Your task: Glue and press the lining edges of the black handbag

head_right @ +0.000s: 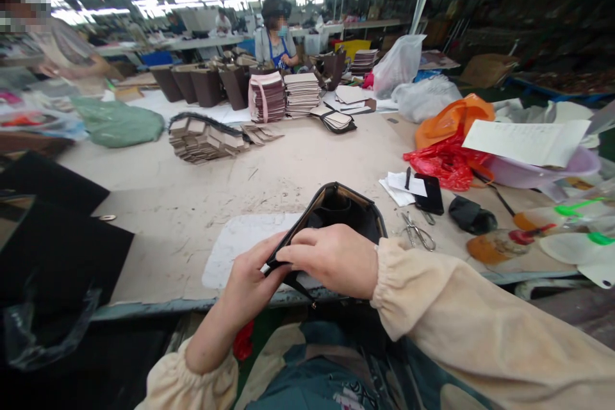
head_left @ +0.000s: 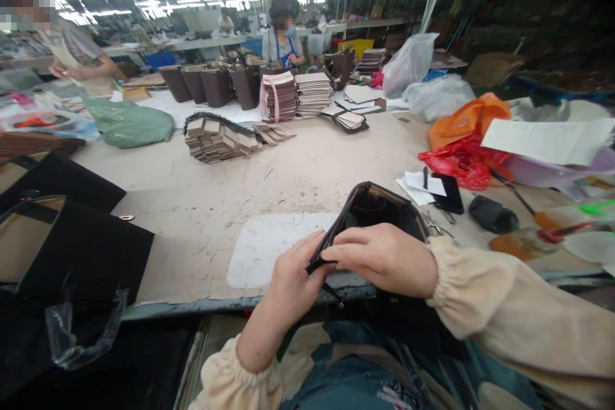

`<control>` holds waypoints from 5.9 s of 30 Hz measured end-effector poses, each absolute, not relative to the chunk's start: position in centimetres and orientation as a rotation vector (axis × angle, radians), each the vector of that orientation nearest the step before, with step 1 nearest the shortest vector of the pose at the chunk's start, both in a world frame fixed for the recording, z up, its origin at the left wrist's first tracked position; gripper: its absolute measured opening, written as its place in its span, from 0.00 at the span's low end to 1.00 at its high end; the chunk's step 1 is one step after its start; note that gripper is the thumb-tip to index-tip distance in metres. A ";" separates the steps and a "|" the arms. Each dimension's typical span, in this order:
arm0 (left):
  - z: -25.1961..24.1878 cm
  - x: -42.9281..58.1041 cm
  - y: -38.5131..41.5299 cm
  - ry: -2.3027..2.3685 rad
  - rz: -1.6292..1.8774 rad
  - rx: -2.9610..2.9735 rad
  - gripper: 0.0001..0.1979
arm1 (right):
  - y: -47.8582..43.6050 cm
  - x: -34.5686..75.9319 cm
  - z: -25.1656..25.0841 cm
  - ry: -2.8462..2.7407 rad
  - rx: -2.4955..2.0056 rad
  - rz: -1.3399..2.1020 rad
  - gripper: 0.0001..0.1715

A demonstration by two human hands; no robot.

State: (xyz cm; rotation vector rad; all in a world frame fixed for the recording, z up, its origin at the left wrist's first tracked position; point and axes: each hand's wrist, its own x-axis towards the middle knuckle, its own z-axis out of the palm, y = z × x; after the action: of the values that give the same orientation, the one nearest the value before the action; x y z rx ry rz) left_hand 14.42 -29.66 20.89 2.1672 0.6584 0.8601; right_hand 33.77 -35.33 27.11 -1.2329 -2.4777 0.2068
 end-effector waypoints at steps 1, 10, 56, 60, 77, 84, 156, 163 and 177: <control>20.9 14.5 -29.7 0.657 0.858 2.162 0.22 | -35.3 33.7 26.9 -2.528 -1.199 0.129 0.17; 21.2 14.7 -30.1 0.699 0.855 2.190 0.22 | -34.9 32.8 26.3 -2.418 -1.220 -0.020 0.11; 21.1 14.6 -30.8 0.846 1.008 2.244 0.14 | -33.2 35.0 27.0 -2.350 -1.677 0.044 0.14; 21.0 14.6 -30.8 0.867 0.983 2.235 0.14 | -33.1 34.9 27.2 -2.325 -1.734 0.054 0.16; 21.5 15.2 -30.8 0.919 0.910 2.248 0.13 | -33.2 35.4 26.8 -2.333 -1.698 -0.071 0.17; 21.4 14.9 -30.4 0.841 0.874 2.306 0.15 | -33.1 35.2 27.0 -2.332 -1.726 -0.075 0.19; 23.8 17.8 -26.4 0.791 0.482 2.743 0.18 | -32.2 36.2 28.5 -2.140 -2.040 0.189 0.19; 23.6 17.7 -26.5 0.812 0.495 2.692 0.19 | -32.2 38.4 28.2 -2.253 -1.804 0.197 0.13; 23.6 17.6 -26.0 0.780 0.479 2.621 0.18 | -32.2 39.0 28.3 -2.129 -1.998 0.133 0.14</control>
State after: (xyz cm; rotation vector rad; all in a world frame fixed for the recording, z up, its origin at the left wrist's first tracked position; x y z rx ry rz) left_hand 17.64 -26.04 23.64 2.6211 0.7797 0.4791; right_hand 38.98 -32.16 28.31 -1.9981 -2.1291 0.1329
